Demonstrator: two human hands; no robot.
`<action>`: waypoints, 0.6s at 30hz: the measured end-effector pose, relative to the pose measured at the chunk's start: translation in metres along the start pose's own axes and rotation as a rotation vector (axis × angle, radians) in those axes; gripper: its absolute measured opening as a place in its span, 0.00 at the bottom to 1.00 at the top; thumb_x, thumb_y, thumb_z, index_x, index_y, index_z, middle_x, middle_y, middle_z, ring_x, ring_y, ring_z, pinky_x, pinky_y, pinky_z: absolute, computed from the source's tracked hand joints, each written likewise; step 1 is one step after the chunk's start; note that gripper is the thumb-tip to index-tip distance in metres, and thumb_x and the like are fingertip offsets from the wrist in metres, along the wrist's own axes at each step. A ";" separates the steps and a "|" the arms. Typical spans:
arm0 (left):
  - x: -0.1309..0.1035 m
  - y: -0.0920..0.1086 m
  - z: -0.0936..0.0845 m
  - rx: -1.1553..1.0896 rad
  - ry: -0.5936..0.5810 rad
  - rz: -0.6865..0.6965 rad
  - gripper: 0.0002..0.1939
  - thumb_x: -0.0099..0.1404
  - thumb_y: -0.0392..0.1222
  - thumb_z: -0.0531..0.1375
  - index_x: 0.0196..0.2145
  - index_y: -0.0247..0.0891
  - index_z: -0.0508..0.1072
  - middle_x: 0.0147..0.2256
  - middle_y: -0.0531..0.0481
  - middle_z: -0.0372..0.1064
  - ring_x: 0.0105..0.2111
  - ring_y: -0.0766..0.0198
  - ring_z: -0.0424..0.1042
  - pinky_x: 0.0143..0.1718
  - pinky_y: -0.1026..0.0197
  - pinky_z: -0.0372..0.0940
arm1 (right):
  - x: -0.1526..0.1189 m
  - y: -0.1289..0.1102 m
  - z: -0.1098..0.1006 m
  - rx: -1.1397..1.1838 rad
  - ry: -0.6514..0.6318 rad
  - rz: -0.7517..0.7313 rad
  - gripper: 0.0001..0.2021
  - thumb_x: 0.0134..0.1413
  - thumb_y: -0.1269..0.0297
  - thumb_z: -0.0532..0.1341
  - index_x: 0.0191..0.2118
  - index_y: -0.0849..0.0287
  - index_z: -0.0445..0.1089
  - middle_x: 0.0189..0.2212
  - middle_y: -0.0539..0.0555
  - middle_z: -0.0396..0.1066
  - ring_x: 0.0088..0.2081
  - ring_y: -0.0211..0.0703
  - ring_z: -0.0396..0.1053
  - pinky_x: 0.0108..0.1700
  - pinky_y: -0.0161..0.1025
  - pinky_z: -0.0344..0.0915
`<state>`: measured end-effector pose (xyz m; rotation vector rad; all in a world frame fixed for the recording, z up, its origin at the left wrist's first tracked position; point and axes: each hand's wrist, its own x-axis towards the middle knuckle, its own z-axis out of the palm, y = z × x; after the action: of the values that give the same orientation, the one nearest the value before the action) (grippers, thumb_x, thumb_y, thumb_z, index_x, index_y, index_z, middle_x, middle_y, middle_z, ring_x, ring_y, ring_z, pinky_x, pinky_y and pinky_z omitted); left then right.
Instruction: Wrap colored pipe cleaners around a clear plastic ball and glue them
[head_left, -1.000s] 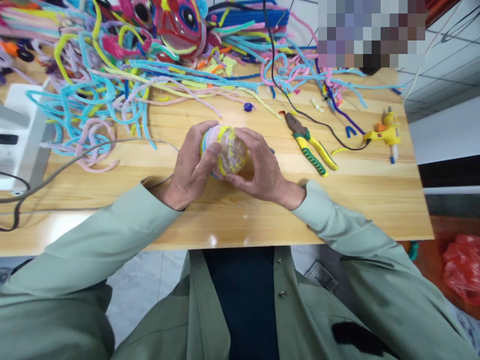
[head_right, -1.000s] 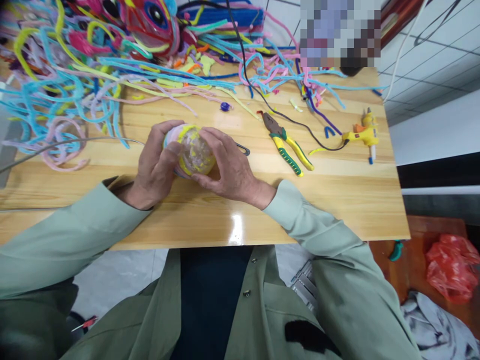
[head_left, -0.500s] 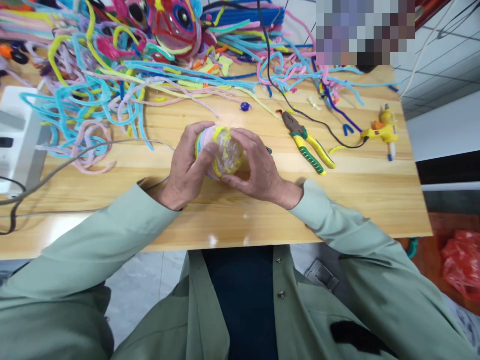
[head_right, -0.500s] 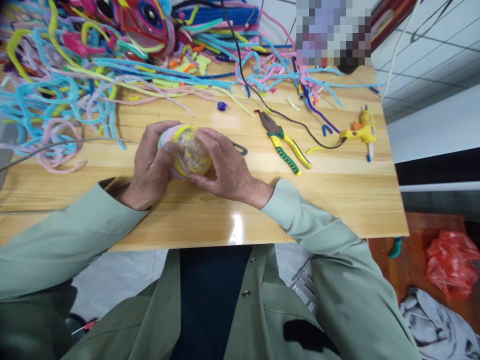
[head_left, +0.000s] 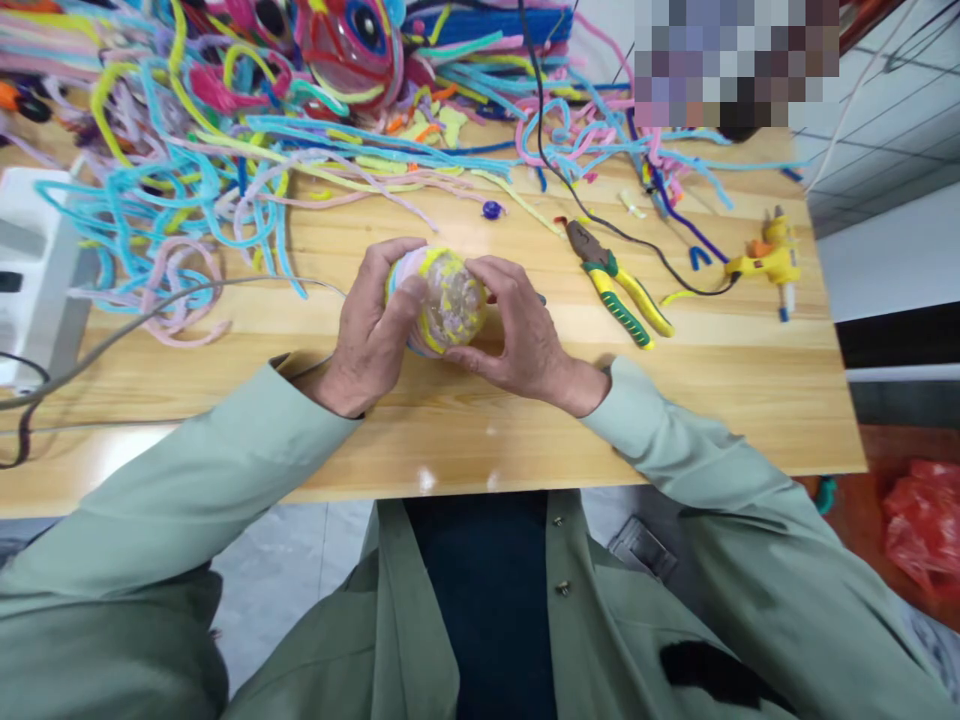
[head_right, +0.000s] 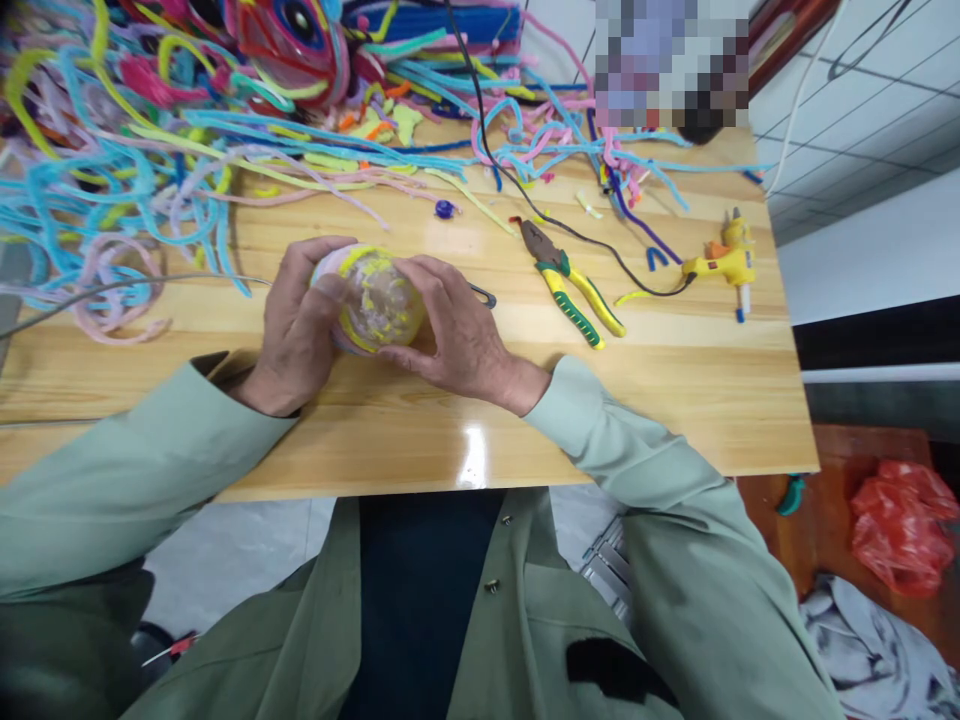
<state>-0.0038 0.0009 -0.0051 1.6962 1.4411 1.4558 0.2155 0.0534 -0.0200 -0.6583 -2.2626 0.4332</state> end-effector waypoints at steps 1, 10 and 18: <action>0.000 -0.001 0.000 0.000 0.004 0.006 0.30 0.79 0.71 0.55 0.60 0.45 0.74 0.56 0.46 0.77 0.57 0.47 0.77 0.61 0.38 0.72 | 0.000 0.000 0.000 0.005 0.007 -0.004 0.44 0.66 0.34 0.65 0.75 0.51 0.52 0.68 0.66 0.69 0.71 0.64 0.68 0.71 0.66 0.72; 0.000 -0.003 -0.001 -0.030 -0.021 -0.001 0.29 0.78 0.71 0.57 0.61 0.48 0.72 0.57 0.47 0.75 0.59 0.46 0.75 0.63 0.37 0.70 | -0.001 0.005 0.003 0.039 -0.010 0.004 0.44 0.65 0.33 0.65 0.76 0.48 0.50 0.69 0.65 0.67 0.72 0.65 0.66 0.72 0.70 0.69; 0.000 -0.002 0.000 -0.028 -0.009 0.006 0.30 0.79 0.71 0.55 0.60 0.45 0.74 0.56 0.46 0.77 0.57 0.49 0.75 0.62 0.41 0.70 | 0.000 0.004 0.000 0.070 -0.048 0.065 0.46 0.61 0.32 0.68 0.75 0.48 0.54 0.71 0.64 0.66 0.73 0.67 0.65 0.73 0.72 0.68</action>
<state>-0.0050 0.0018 -0.0067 1.6899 1.4058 1.4634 0.2167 0.0565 -0.0221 -0.6939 -2.2651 0.5633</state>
